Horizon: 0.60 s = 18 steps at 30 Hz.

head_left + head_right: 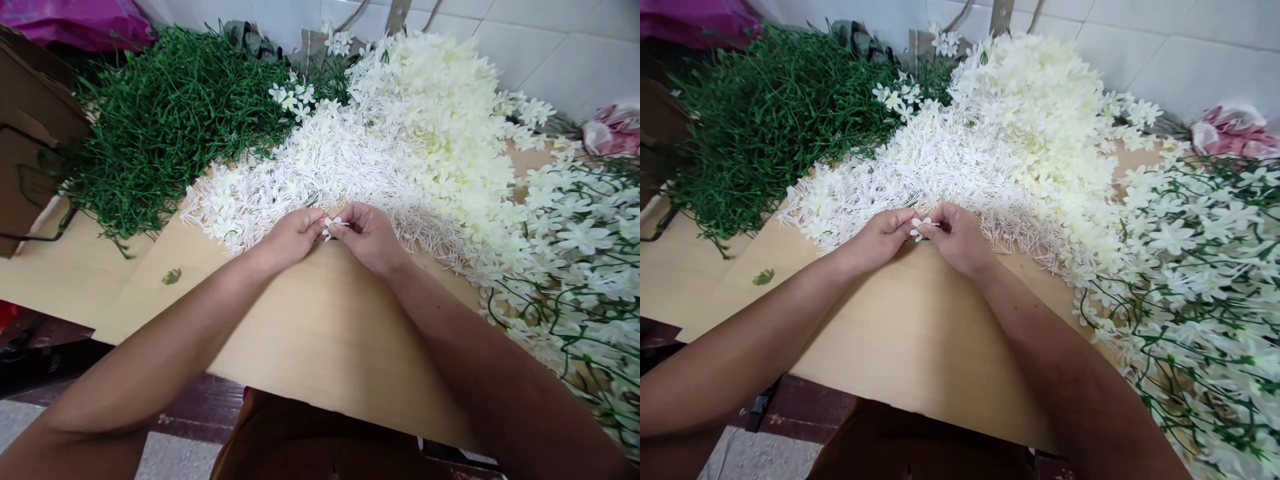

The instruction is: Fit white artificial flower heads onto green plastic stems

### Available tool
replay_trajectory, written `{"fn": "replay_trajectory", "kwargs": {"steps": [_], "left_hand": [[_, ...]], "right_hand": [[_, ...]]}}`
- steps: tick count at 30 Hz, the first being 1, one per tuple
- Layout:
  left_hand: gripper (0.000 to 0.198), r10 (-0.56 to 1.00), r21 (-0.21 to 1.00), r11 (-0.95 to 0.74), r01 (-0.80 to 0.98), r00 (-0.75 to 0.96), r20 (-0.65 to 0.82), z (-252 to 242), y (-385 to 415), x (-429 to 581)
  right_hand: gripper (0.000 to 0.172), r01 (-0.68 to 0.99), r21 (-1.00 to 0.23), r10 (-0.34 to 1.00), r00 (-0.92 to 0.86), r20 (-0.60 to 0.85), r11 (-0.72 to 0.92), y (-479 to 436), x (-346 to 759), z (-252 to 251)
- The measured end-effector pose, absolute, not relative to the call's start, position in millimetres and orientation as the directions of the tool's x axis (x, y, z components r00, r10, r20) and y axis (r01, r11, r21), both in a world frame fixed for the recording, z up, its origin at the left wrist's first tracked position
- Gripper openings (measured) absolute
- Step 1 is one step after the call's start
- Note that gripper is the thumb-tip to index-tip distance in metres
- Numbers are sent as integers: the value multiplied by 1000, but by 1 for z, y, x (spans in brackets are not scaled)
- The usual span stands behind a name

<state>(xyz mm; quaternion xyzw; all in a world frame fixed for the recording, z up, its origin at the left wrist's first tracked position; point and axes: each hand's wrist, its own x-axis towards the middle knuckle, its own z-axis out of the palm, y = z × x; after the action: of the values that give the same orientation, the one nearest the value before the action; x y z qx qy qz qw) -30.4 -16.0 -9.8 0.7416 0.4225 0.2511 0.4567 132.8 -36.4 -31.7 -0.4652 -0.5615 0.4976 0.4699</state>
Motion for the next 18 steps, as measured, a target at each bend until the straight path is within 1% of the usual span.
{"fn": "replay_trajectory", "kwargs": {"steps": [3, 6, 9, 14, 18], "left_hand": [[32, 833, 918, -176, 355, 550, -53, -6, -16, -32], [39, 794, 932, -184, 314, 607, -48, -4, -16, -33], [42, 787, 941, -185, 284, 617, -32, -5, -17, -34], [43, 765, 979, -95, 179, 642, -43, -6, -18, -34], [44, 742, 987, -67, 147, 669, -50, -3, -18, -34]], "right_hand": [[38, -83, -997, 987, -159, 16, 3, -35, 138, -29], [42, -189, -981, 976, -217, -7, -50, -35, 143, -28], [41, -221, -971, 961, -274, -30, -93, -35, 146, -27], [32, -283, -947, 945, -320, -59, -154, -34, 149, -25], [29, -299, -938, 930, -363, -55, -173, -33, 150, -25]]}}
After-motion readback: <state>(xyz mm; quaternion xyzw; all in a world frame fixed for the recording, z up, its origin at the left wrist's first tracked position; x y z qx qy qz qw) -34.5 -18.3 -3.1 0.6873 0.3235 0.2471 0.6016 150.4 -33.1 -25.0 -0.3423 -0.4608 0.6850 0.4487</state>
